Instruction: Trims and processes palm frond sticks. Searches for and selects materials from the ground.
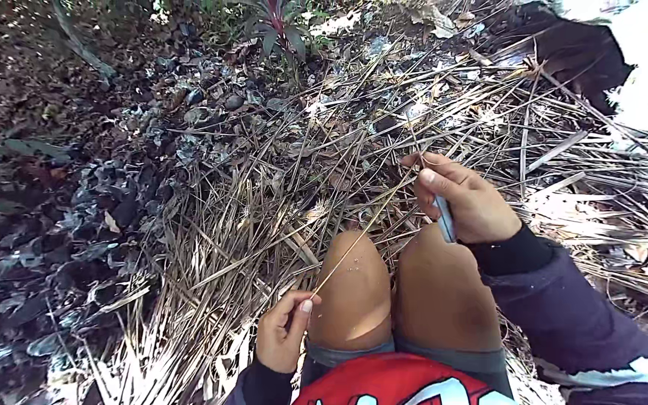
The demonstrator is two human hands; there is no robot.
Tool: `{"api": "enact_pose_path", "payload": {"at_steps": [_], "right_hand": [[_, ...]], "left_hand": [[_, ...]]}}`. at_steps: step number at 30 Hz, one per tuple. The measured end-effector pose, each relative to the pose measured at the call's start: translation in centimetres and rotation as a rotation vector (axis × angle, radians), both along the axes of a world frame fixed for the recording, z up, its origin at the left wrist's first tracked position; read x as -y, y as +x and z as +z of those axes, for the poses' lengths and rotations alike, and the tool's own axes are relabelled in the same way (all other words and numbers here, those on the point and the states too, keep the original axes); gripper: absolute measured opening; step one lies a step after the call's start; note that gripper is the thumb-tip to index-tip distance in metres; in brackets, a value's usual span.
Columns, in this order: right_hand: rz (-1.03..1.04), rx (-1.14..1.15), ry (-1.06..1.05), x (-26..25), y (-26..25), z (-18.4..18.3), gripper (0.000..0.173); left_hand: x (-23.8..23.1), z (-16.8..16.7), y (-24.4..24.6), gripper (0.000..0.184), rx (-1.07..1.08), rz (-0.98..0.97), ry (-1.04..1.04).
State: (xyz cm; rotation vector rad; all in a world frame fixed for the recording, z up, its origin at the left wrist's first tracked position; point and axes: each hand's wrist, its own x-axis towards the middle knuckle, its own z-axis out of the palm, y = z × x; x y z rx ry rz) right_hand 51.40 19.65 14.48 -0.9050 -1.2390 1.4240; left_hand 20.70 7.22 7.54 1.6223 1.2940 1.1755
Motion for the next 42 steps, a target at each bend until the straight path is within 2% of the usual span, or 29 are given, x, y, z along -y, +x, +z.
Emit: {"api": "enact_pose_path", "payload": {"at_steps": [2,5,7,9,11,13,15,17,18,20,21,23,26,28,29,31,33,34,38,40,42], "right_hand": [[0.063,0.037,-0.050,1.2,-1.2,-0.7,0.032],[0.263,0.163,-0.123,2.4,-1.9,-1.1,0.031],[0.105,0.200,-0.023,0.4,0.9,-0.6,0.030],[-0.132,0.123,0.037,-2.0,4.0,-0.1,0.028],[-0.257,0.102,0.065,-2.3,4.7,0.3,0.031],[-0.178,0.154,0.041,0.0,2.3,-0.1,0.046],[0.003,0.195,-0.045,3.2,-1.9,-1.2,0.062],[0.207,0.180,-0.090,6.0,-5.7,-2.5,0.069],[0.292,0.146,-0.078,7.0,-7.2,-3.3,0.068],[0.419,0.065,-0.038,7.9,-8.8,-4.1,0.050],[0.423,0.054,-0.010,7.6,-8.8,-4.1,0.040],[0.305,0.096,0.046,5.6,-7.0,-3.3,0.031],[0.077,0.024,0.120,1.1,-2.5,-1.3,0.029],[0.021,-0.016,0.137,0.6,-1.9,-0.6,0.030],[0.051,0.007,0.112,1.4,-2.7,-0.7,0.032],[0.262,0.062,0.017,4.1,-5.1,-1.9,0.036],[0.480,0.026,-0.042,6.1,-7.2,-3.3,0.037],[0.507,0.007,-0.049,6.1,-7.1,-3.4,0.036],[0.280,-0.042,0.078,1.8,-3.4,-2.1,0.030],[0.243,-0.064,0.110,1.2,-3.3,-1.9,0.030],[0.243,-0.021,0.108,1.6,-3.7,-1.8,0.030]], "left_hand": [[-0.2,0.0,-0.1,0.019,0.034,-0.003,-0.044],[-0.4,0.0,-0.4,0.018,0.029,-0.025,-0.071],[-0.1,-0.4,-1.0,0.020,-0.006,-0.029,-0.062],[0.3,-0.6,-1.4,0.022,-0.047,0.000,-0.068],[0.1,-0.6,-1.1,0.021,-0.041,0.050,-0.117],[-0.2,0.4,-0.2,0.019,0.057,0.040,-0.227],[-0.7,1.4,1.0,0.017,0.187,0.011,-0.330],[-1.3,2.0,1.7,0.016,0.331,-0.043,-0.373],[-1.4,2.1,2.1,0.015,0.405,-0.069,-0.381],[-1.5,2.0,2.2,0.015,0.514,-0.142,-0.373],[-1.4,2.0,2.1,0.014,0.539,-0.170,-0.370],[-0.8,2.1,1.6,0.011,0.545,-0.203,-0.402],[0.5,1.9,0.8,0.010,0.611,-0.263,-0.506],[0.7,1.7,0.8,0.010,0.664,-0.282,-0.543],[0.6,1.6,0.9,0.010,0.679,-0.281,-0.550],[0.2,1.8,1.2,0.010,0.703,-0.277,-0.560],[-0.2,1.9,1.2,0.008,0.740,-0.277,-0.583],[-0.3,1.7,0.9,0.008,0.766,-0.303,-0.599],[0.5,0.3,-0.4,0.010,0.875,-0.464,-0.734],[0.6,-0.1,-0.3,0.013,0.781,-0.441,-0.691],[0.5,0.2,0.6,0.020,0.599,-0.301,-0.516]]}}
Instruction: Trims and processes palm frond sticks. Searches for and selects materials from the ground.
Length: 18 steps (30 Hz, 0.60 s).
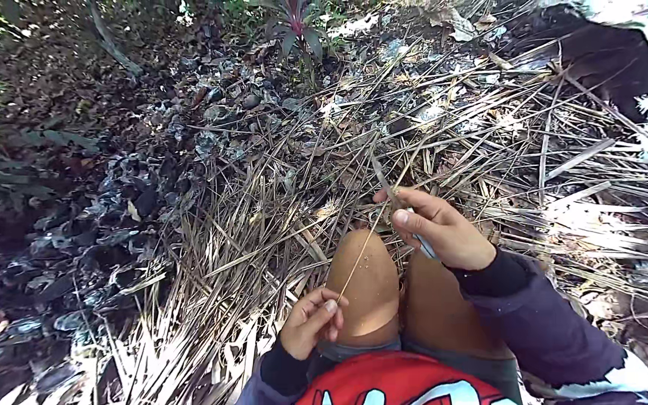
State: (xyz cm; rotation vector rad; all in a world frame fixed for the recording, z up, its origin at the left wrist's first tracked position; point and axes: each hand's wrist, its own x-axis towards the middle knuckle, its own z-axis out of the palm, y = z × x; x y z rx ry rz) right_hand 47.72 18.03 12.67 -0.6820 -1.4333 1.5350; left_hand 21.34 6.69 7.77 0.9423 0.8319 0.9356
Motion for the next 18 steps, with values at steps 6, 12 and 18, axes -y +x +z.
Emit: {"api": "enact_pose_path", "payload": {"at_steps": [6,12,18], "right_hand": [[0.060,0.110,-0.004,2.9,-2.1,-1.2,0.034],[0.118,0.102,-0.028,3.2,-0.8,-0.4,0.034],[-0.080,0.019,0.031,1.5,0.3,0.5,0.031]], "left_hand": [[-1.7,1.6,3.0,0.016,-0.376,0.308,0.416],[-1.0,1.9,2.1,0.013,-0.191,0.165,0.324],[-0.5,1.8,1.7,0.014,-0.209,0.184,0.313]]}}
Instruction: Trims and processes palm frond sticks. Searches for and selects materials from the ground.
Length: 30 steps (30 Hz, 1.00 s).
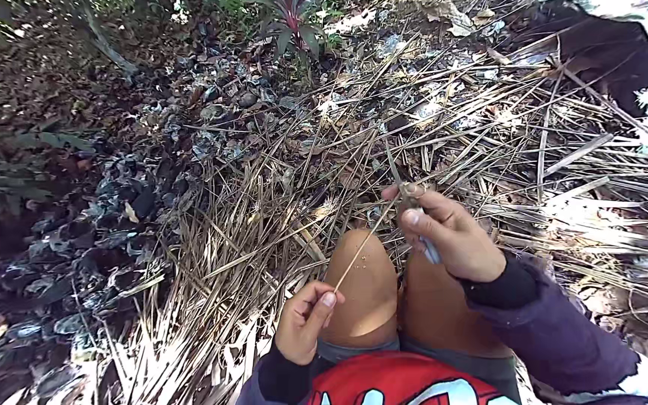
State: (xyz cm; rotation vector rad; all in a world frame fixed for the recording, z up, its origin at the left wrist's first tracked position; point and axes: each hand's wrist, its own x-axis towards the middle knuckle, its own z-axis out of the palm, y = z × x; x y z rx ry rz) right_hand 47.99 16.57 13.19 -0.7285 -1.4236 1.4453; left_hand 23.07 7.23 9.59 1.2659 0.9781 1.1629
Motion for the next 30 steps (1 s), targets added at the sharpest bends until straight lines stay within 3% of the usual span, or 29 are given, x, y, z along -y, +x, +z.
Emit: {"api": "enact_pose_path", "payload": {"at_steps": [3,7,9,11,13,16,20,25,28,30], "right_hand": [[0.106,0.150,-0.034,1.7,-1.1,-0.4,0.036],[-0.320,0.062,0.032,-2.6,5.0,1.0,0.031],[-0.360,0.018,0.038,-2.7,5.6,2.0,0.037],[-0.161,0.069,-0.101,0.0,2.4,1.4,0.054],[0.173,0.086,-0.263,2.9,-1.4,0.1,0.064],[0.471,0.030,-0.383,4.4,-4.1,-1.4,0.046],[0.292,0.054,-0.287,0.6,-0.5,-0.3,0.031],[-0.088,-0.093,-0.181,-2.1,3.4,1.8,0.038],[0.167,0.074,-0.283,1.8,-0.7,1.1,0.060],[0.391,0.075,-0.372,3.7,-3.3,-0.2,0.052]], "left_hand": [[-0.2,-0.1,0.0,0.013,-0.052,0.062,0.031],[0.7,-0.8,-1.1,0.013,-0.084,0.080,-0.011],[0.6,-0.9,-1.2,0.013,-0.061,0.086,-0.062],[0.4,-0.5,-0.7,0.015,-0.032,0.078,-0.124],[0.0,0.0,-0.1,0.016,0.005,0.062,-0.160],[0.0,0.0,0.0,0.014,0.066,0.003,-0.162],[0.6,0.1,-0.9,0.015,0.077,-0.040,-0.173],[0.9,0.0,-1.3,0.016,-0.007,0.056,-0.164],[0.2,0.3,-0.7,0.016,0.024,0.023,-0.210],[-0.1,0.3,-0.7,0.015,0.066,-0.018,-0.223]]}}
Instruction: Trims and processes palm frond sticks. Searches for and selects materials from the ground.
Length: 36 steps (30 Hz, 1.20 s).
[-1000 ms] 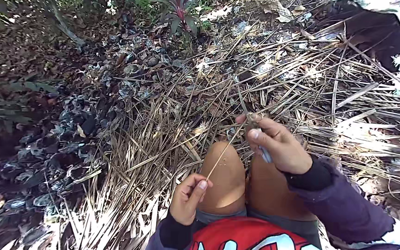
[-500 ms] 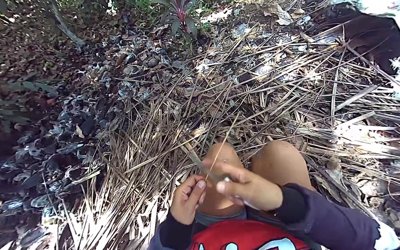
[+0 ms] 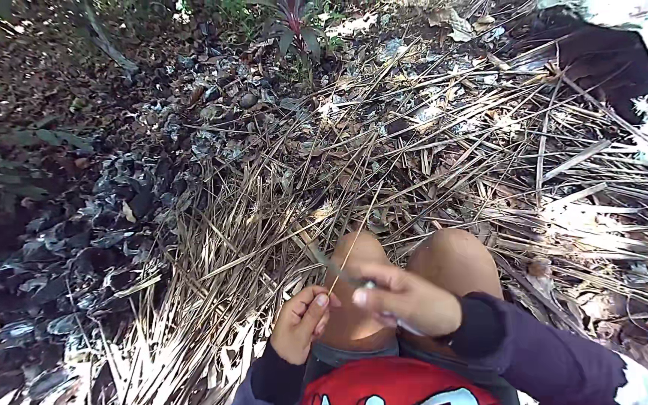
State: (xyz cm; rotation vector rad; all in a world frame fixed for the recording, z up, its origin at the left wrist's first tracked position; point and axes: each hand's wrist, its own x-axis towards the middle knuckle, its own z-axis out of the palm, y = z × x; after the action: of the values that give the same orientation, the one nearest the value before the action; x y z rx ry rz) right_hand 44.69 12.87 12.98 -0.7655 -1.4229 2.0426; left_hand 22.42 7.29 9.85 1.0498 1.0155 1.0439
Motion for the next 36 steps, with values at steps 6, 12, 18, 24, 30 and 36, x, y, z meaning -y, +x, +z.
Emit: {"api": "enact_pose_path", "payload": {"at_steps": [6,12,18,24,30,36], "right_hand": [[-0.410,-0.130,0.192,-7.0,6.2,0.9,0.029],[0.025,0.010,-0.012,-0.9,0.5,0.3,0.052],[-0.327,-0.144,0.087,-6.0,4.1,1.0,0.030],[0.026,-0.029,-0.019,-1.2,0.0,0.2,0.056],[-0.296,-0.169,0.151,-6.4,3.0,0.7,0.033],[0.148,-0.071,0.033,-0.5,-1.6,-0.5,0.055]], "left_hand": [[1.3,-0.5,-1.6,0.014,0.023,-0.035,-0.036],[0.8,-0.2,-1.0,0.014,0.030,-0.015,-0.010],[1.5,-0.5,-2.3,0.019,-0.008,-0.046,0.070],[1.4,-0.2,-2.0,0.019,0.039,-0.034,0.048],[1.9,-0.2,-3.5,0.022,0.166,-0.133,-0.045],[1.6,0.0,-3.1,0.019,0.388,-0.188,-0.209]]}}
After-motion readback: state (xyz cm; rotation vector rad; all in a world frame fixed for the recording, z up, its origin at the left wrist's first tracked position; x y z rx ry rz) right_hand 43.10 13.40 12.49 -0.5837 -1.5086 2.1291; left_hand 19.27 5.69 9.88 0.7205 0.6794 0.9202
